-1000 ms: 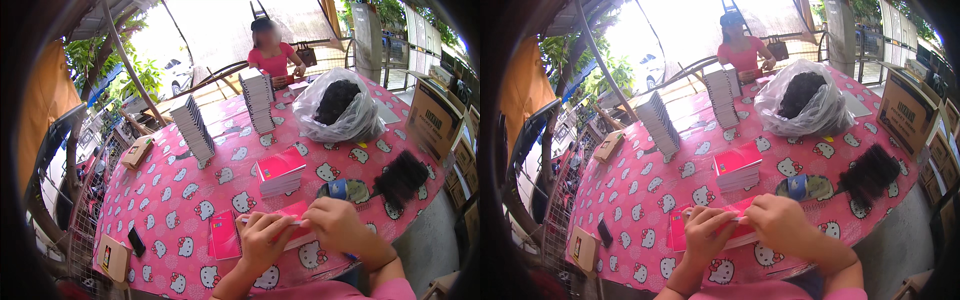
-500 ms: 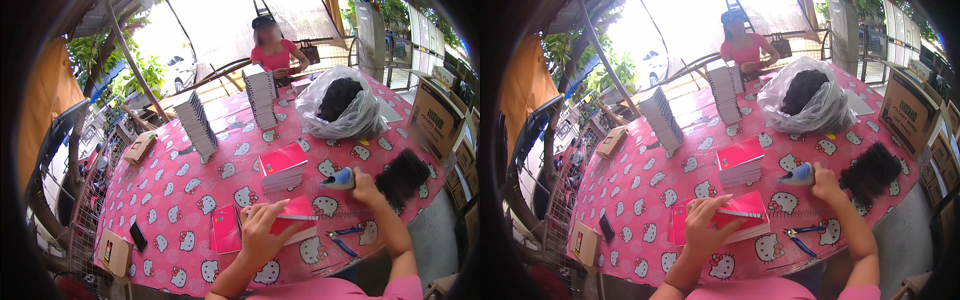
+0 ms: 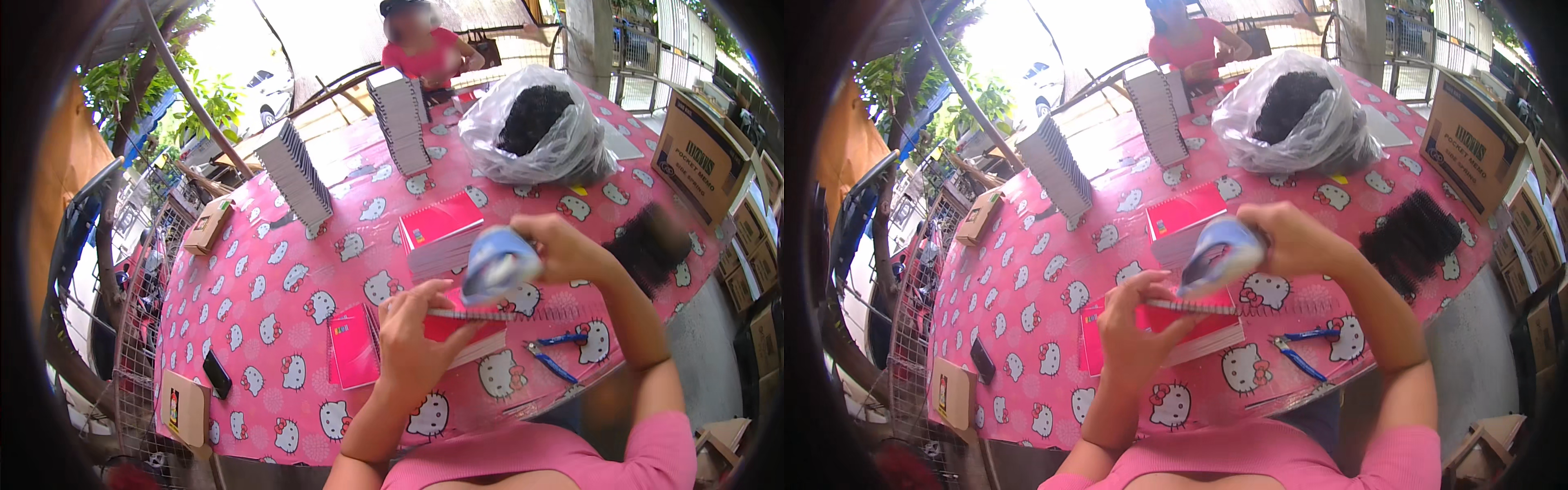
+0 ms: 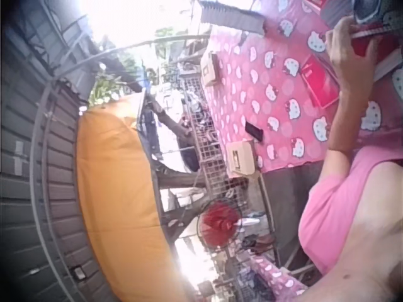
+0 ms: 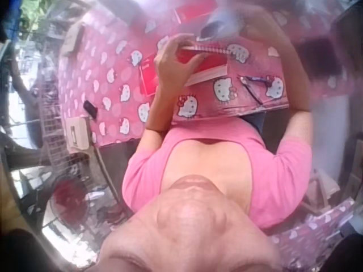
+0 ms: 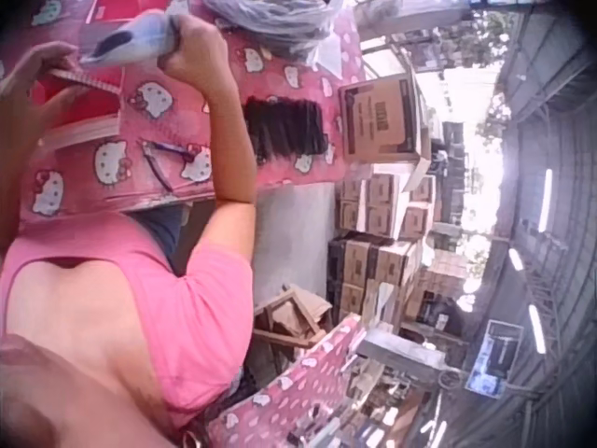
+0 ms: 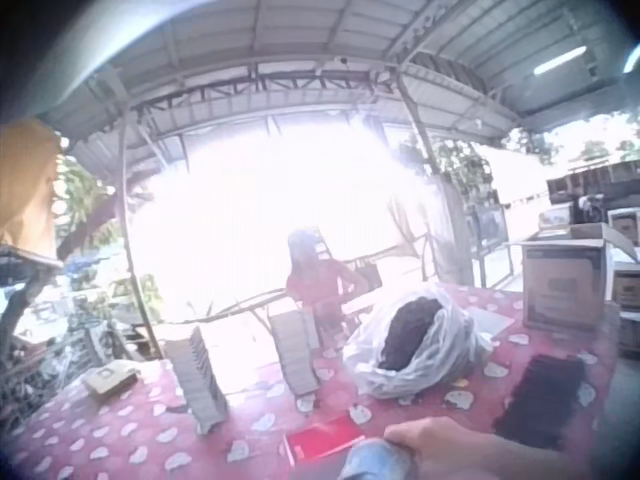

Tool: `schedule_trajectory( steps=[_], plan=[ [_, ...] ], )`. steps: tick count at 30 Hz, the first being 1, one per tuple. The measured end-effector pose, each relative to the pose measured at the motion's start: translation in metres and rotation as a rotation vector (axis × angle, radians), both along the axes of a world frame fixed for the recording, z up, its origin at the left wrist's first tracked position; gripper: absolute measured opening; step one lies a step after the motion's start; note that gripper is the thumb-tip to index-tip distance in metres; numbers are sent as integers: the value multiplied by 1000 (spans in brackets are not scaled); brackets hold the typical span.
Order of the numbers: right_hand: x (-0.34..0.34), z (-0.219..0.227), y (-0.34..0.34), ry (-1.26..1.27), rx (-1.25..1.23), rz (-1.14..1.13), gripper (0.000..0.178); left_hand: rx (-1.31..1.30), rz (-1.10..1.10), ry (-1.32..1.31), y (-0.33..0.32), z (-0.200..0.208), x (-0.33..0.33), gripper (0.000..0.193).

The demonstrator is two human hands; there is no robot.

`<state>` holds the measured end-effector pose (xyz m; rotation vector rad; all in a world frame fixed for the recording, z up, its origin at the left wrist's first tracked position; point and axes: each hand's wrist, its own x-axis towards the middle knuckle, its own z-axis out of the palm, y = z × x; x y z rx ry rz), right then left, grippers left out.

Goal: The person takes notebooks out of a cardboard box and stacks them on a table, then uses a blue handheld tape dispenser to apply tape to the spiral bindings of individual notebooks.

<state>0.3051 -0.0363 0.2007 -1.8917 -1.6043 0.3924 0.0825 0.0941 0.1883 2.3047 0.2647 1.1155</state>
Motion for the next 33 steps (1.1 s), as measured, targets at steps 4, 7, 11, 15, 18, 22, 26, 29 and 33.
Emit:
schedule_trajectory(
  steps=[4,7,11,15,18,22,26,29,33],
  plan=[
    [9,-10,14,122,327,193,37,0,1,-80,16,-5,-6,43],
    [-6,8,23,-257,36,-112,33,-506,-110,-165,15,-20,-16,36],
    [-8,-2,28,354,293,209,31,-887,-168,-262,23,-30,-21,24],
    [-18,18,38,226,355,-22,33,-1083,-307,-338,40,-44,-17,23],
    [-27,20,37,295,260,165,32,-1236,-478,-441,43,-50,-23,24],
    [-27,18,39,400,311,196,31,-1286,-564,-408,51,-52,-24,22],
    [-31,8,43,108,268,2,35,-1350,-633,-438,53,-55,-26,22],
    [-29,10,43,137,310,38,36,-1349,-613,-440,52,-55,-30,21],
    [-34,7,32,138,278,-72,37,-1322,-560,-467,54,-60,-29,22]
  ],
)
